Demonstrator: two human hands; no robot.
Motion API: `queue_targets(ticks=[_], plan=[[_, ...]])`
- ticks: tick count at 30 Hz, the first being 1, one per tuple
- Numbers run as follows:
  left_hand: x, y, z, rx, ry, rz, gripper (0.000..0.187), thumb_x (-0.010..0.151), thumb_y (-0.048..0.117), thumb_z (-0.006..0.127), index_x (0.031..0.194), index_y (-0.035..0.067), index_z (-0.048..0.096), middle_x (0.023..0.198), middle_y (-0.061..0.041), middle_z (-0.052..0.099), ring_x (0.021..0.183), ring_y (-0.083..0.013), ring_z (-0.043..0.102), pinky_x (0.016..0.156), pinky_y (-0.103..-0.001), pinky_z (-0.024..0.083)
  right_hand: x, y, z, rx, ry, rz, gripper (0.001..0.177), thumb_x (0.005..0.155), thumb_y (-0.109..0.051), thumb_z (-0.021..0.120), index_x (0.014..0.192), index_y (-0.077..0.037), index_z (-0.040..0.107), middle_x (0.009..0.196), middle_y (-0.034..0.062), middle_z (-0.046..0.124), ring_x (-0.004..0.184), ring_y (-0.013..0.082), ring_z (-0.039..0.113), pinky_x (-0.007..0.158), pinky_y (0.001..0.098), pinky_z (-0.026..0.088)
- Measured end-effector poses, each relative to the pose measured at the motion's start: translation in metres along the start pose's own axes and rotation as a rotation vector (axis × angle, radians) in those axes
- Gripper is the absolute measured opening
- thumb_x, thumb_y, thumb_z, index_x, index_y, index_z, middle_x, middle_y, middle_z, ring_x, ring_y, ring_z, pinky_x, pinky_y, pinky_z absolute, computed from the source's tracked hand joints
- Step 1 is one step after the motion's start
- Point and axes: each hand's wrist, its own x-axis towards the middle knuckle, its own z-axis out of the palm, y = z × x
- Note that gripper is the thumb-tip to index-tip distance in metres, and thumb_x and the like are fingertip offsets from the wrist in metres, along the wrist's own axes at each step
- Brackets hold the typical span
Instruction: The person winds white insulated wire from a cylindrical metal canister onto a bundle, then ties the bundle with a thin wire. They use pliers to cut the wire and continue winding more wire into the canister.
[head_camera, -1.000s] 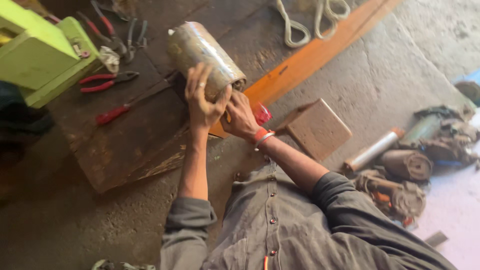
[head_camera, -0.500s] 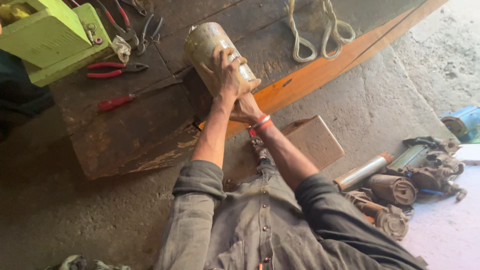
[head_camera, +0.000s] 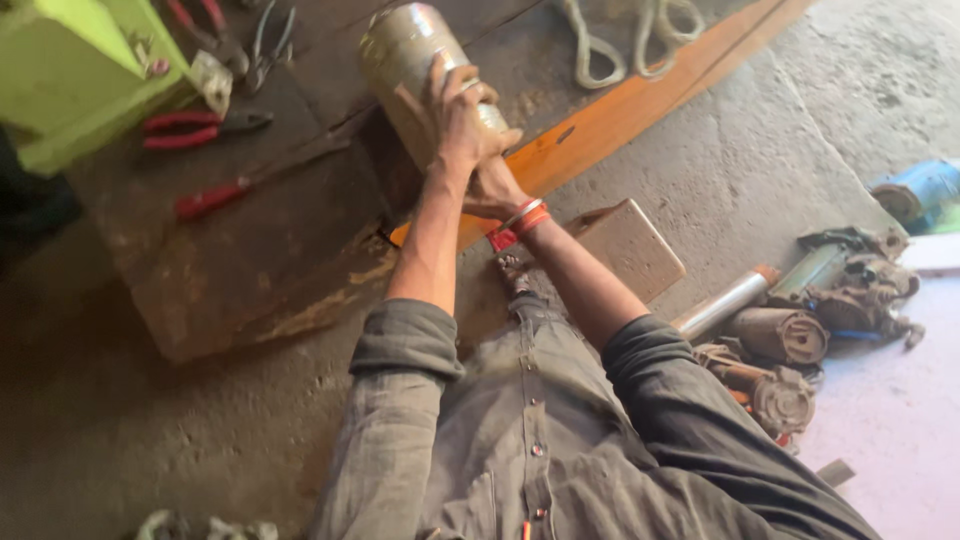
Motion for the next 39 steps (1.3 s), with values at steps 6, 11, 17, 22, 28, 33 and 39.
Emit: queue_targets(ticks=[6,11,17,22,28,33,39], plan=[[-0.001,0.013,0.004,0.133,0.055,-0.116,0.071,0.043,0.037,0.095,0.11,0.034,0.074,0.151,0.003,0.039,0.155,-0.0379,0.006,0.113,-0.087,-0.001,-0.002,0.018,0.02,-0.107,0.086,-0.103,0.077,0.094,-0.041,0.066,0.151,-0.002,0.032,0.156,0.0217,0.031,0.148,0.0377,0.026,0.125,0.0465,0.02],[-0.003,0.011,0.007,0.106,0.011,-0.149,0.078,0.042,0.039,0.097,0.115,0.032,0.072,0.158,-0.002,0.027,0.152,-0.0418,-0.004,0.111,-0.087,0.003,-0.001,0.026,0.027,-0.118,0.022,-0.078,0.079,0.098,-0.041,0.062,0.158,-0.005,0.024,0.166,0.0187,0.022,0.157,0.0346,0.015,0.132,0.0447,0.011],[-0.007,0.008,0.009,0.069,0.021,-0.159,0.085,0.04,0.05,0.099,0.117,0.027,0.071,0.162,-0.01,0.02,0.15,-0.0511,-0.009,0.119,-0.071,0.011,0.009,0.0,0.021,-0.414,0.112,-0.187,0.07,0.103,-0.032,0.053,0.16,-0.001,0.026,0.166,0.022,0.026,0.155,0.0372,0.023,0.129,0.0489,0.018],[-0.019,0.001,0.024,0.014,0.106,-0.039,0.079,0.043,0.054,0.1,0.112,0.022,0.077,0.161,-0.024,0.02,0.149,-0.0561,-0.006,0.125,-0.06,0.012,-0.006,0.004,0.029,-0.299,0.235,-0.196,0.067,0.096,-0.031,0.056,0.151,0.0,0.037,0.155,0.0251,0.04,0.146,0.039,0.036,0.123,0.0489,0.028],[-0.007,0.006,0.012,0.226,0.052,-0.07,0.076,0.044,0.053,0.099,0.112,0.026,0.079,0.159,-0.009,0.037,0.152,-0.0506,0.009,0.124,-0.063,0.011,0.016,0.012,0.047,-0.107,0.355,-0.236,0.062,0.087,-0.03,0.059,0.14,0.002,0.051,0.14,0.0287,0.058,0.132,0.0407,0.055,0.113,0.0487,0.043],[-0.003,0.009,0.003,0.24,0.064,-0.095,0.076,0.041,0.051,0.1,0.109,0.025,0.08,0.158,-0.011,0.039,0.15,-0.0506,0.012,0.119,-0.061,0.014,0.01,-0.014,0.031,-0.151,-0.003,0.057,0.023,0.09,-0.031,0.061,0.095,-0.011,0.071,0.091,0.0159,0.073,0.085,0.0371,0.07,0.081,0.0518,0.054],[-0.009,0.012,0.003,0.277,0.106,0.123,0.073,0.054,0.057,0.101,0.112,0.018,0.08,0.162,-0.018,0.041,0.155,-0.0499,0.016,0.132,-0.05,0.023,-0.047,-0.046,-0.008,0.246,0.22,0.125,0.021,0.077,-0.025,0.075,0.085,-0.007,0.068,0.079,0.0183,0.07,0.079,0.0399,0.068,0.074,0.0498,0.054]])
